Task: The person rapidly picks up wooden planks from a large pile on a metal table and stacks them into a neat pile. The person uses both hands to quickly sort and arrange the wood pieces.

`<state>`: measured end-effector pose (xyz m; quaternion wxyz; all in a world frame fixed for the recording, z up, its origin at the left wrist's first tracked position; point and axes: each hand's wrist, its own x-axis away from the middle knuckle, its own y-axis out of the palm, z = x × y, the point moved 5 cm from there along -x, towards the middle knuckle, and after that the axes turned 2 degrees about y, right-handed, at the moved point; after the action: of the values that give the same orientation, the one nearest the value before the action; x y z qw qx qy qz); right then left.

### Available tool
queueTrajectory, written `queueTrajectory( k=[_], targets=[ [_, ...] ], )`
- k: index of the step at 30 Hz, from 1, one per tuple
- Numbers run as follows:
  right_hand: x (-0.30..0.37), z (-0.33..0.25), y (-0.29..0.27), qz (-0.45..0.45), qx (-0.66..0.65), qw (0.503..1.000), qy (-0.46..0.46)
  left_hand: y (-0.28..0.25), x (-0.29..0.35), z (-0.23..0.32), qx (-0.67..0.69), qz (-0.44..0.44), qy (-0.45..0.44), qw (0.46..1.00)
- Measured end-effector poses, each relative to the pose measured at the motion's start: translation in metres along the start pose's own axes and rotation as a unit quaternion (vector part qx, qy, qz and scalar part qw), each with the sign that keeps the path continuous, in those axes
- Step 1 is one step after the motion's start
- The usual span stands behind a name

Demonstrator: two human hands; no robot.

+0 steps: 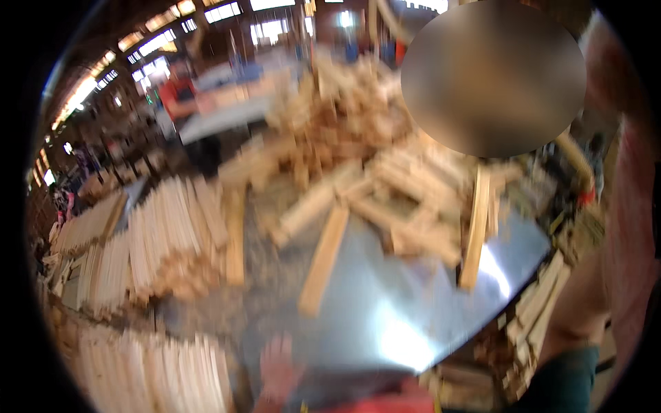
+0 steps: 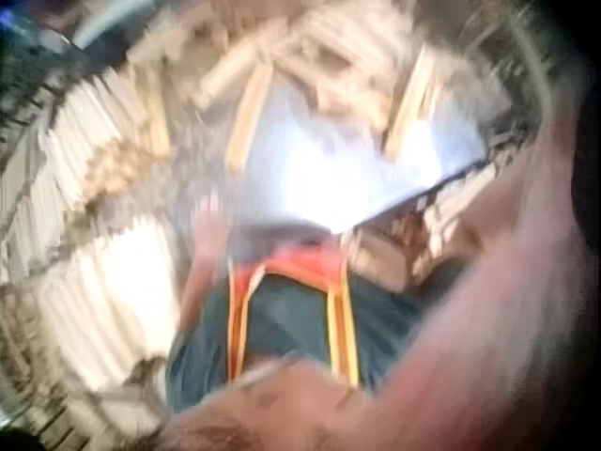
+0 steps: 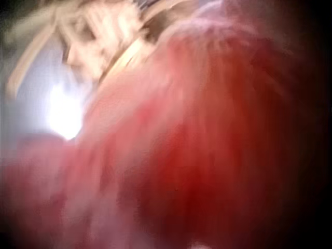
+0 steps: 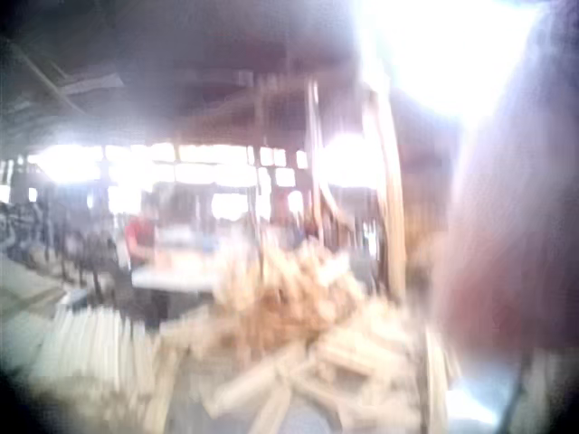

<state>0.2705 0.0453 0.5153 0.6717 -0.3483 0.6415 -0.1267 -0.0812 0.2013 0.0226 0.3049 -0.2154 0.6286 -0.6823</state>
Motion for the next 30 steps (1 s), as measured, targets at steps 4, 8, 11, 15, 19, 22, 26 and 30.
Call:
queueTrajectory(
  k=[4, 8, 11, 15, 19, 22, 26, 30],
  targets=[
    [0.086, 0.091, -0.002, 0.029, -0.071, 0.986, 0.146, 0.061, -0.135, 0.064, 0.037, -0.003, 0.050, 0.998],
    [0.283, 0.280, 0.089, -0.191, 0.085, 0.882, 0.423, 0.078, -0.215, 0.123, 0.013, -0.104, -0.026, 0.994],
    [0.402, 0.305, 0.174, -0.351, 0.082, 0.789, 0.498, 0.104, -0.228, 0.130, 0.028, -0.220, -0.104, 0.970],
    [0.449, 0.225, 0.240, -0.216, -0.142, 0.750, 0.610, 0.110, -0.169, 0.138, 0.462, -0.339, -0.174, 0.801],
    [0.461, 0.093, 0.288, -0.093, -0.465, 0.521, 0.710, 0.058, -0.106, 0.176, 0.740, -0.318, -0.138, 0.577],
    [0.493, 0.008, 0.350, -0.185, -0.469, 0.559, 0.659, 0.058, -0.064, 0.170, 0.654, -0.419, -0.073, 0.626],
    [0.447, -0.071, 0.358, -0.408, -0.383, 0.542, 0.628, 0.037, -0.084, 0.156, 0.327, -0.349, -0.247, 0.843],
    [0.449, -0.110, 0.392, -0.422, -0.402, 0.624, 0.520, 0.065, -0.063, 0.116, 0.273, -0.165, -0.164, 0.933]
  ],
)
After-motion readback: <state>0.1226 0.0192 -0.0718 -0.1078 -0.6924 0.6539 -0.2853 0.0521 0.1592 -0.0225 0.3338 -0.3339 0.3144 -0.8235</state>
